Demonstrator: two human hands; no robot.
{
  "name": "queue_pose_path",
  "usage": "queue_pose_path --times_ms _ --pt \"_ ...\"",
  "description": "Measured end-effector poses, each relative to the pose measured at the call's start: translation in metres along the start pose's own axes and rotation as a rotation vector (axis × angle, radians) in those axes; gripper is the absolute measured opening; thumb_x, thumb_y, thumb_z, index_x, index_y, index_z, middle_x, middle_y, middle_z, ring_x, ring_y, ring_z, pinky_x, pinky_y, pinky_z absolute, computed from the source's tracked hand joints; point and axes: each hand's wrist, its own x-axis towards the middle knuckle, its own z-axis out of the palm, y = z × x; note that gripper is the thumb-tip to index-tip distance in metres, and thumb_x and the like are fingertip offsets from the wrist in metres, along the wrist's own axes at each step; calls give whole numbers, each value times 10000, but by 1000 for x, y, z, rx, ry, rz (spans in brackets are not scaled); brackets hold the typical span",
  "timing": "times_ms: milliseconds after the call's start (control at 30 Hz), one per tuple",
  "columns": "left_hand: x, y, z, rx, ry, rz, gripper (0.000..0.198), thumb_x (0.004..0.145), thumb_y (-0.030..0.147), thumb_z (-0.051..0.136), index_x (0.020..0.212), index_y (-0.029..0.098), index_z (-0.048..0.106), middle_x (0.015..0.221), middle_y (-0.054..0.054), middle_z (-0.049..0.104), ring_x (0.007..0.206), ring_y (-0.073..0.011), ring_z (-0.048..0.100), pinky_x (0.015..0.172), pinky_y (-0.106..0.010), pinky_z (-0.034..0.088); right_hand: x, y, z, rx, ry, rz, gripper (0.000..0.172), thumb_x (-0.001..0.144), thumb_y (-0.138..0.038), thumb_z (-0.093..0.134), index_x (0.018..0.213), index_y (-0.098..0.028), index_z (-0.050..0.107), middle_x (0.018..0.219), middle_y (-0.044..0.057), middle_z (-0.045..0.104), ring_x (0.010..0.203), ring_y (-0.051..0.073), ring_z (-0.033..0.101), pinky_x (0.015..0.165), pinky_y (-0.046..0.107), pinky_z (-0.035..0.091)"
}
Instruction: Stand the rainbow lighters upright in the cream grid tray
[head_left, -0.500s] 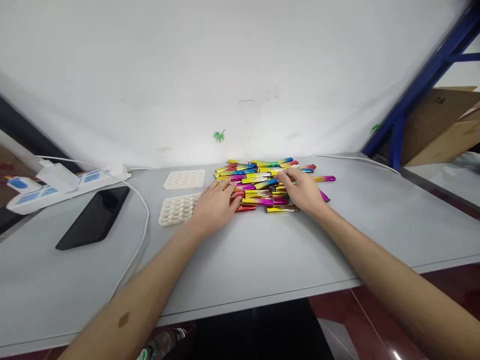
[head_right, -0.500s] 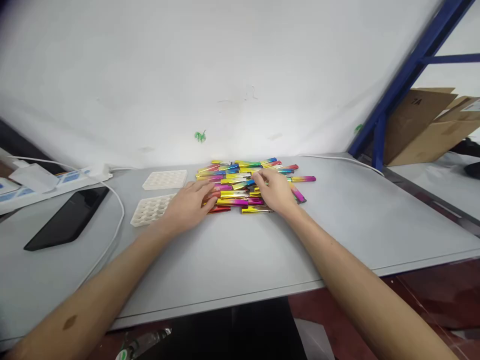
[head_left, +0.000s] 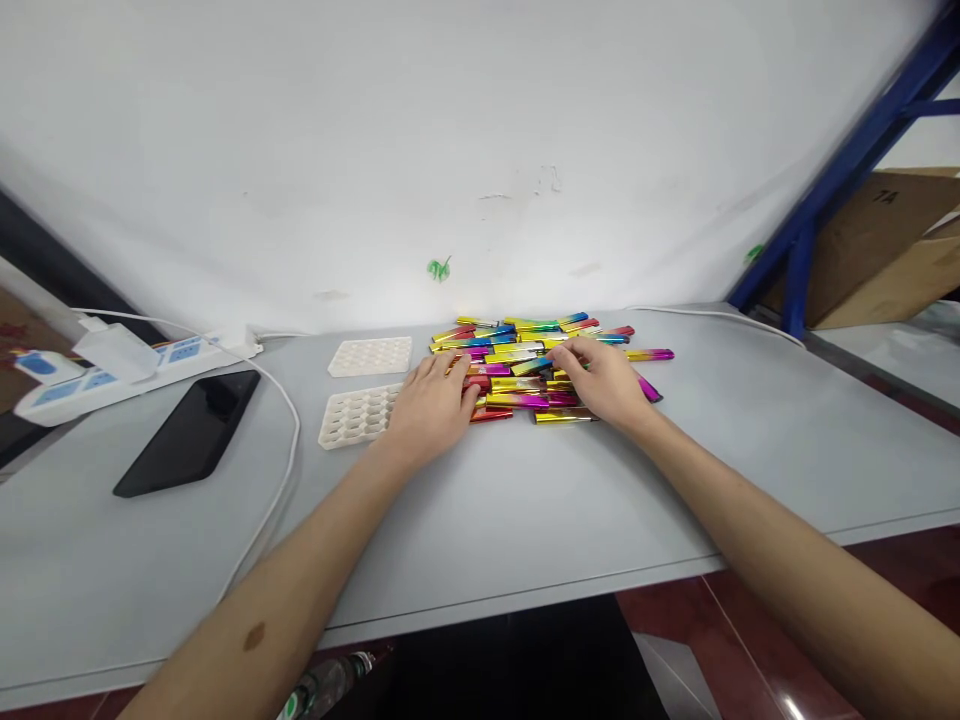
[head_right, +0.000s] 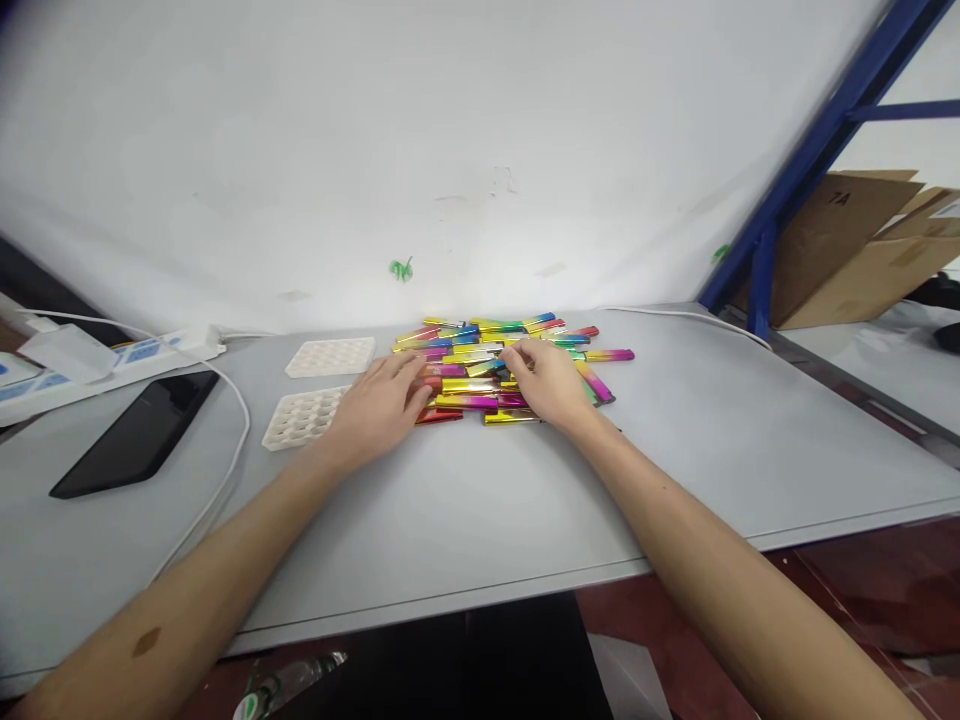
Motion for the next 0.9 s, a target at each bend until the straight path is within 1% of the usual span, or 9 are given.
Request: queue_pose_path --times_ms 133,200,367,533,700,800,900 --pt "1 -4 1 38 31 -28 462 994 335 264 1358 220 524 1422 -77 530 1324 -283 438 1095 -445 387 -1 -1 0 -10 1 -3 361 937 -471 435 799 -218 651 804 50 686 768 220 578 654 319 399" --pt "1 -5 2 60 30 -39 477 994 342 250 1353 212 535 1416 -89 536 1325 -294 434 1092 -456 386 -1 -1 0 -11 0 -8 364 938 -473 434 791 -219 649 806 49 689 765 219 579 653 316 396" --pt "1 -6 3 58 14 -52 508 992 359 240 1385 181 508 1436 -107 520 1335 -303 420 1109 -472 363 -1 -1 0 -5 -4 -11 371 939 -473 430 786 -214 648 814 55 691 765 220 578 651 319 396" --pt "2 -6 -2 45 24 -73 511 993 333 227 1393 163 496 1428 -115 524 1323 -309 429 1092 -472 380 0 -2 -1 -10 -9 -3 356 934 -458 440 821 -212 672 819 55 694 769 221 578 656 322 394" --pt "5 -16 -12 60 88 -121 451 961 278 288 1288 142 567 1293 -126 609 1199 -313 508 1013 -468 438 -1 -1 -2 -7 -5 -13 359 938 -457 435 848 -216 686 831 55 695 787 226 584 660 322 397" --pt "5 -25 -19 72 113 -186 416 953 302 321 1229 163 601 1226 -117 646 1173 -314 521 982 -469 451 -1 -2 -2 -5 -2 -13 357 937 -456 439 836 -213 681 824 56 691 789 225 581 661 320 397" --pt "4 -35 -23 83 91 -263 391 948 361 349 1164 189 626 1131 -104 694 1128 -309 551 934 -450 470 -1 -3 -2 1 -6 -12 360 939 -459 438 825 -211 672 816 54 684 780 219 576 660 317 393"
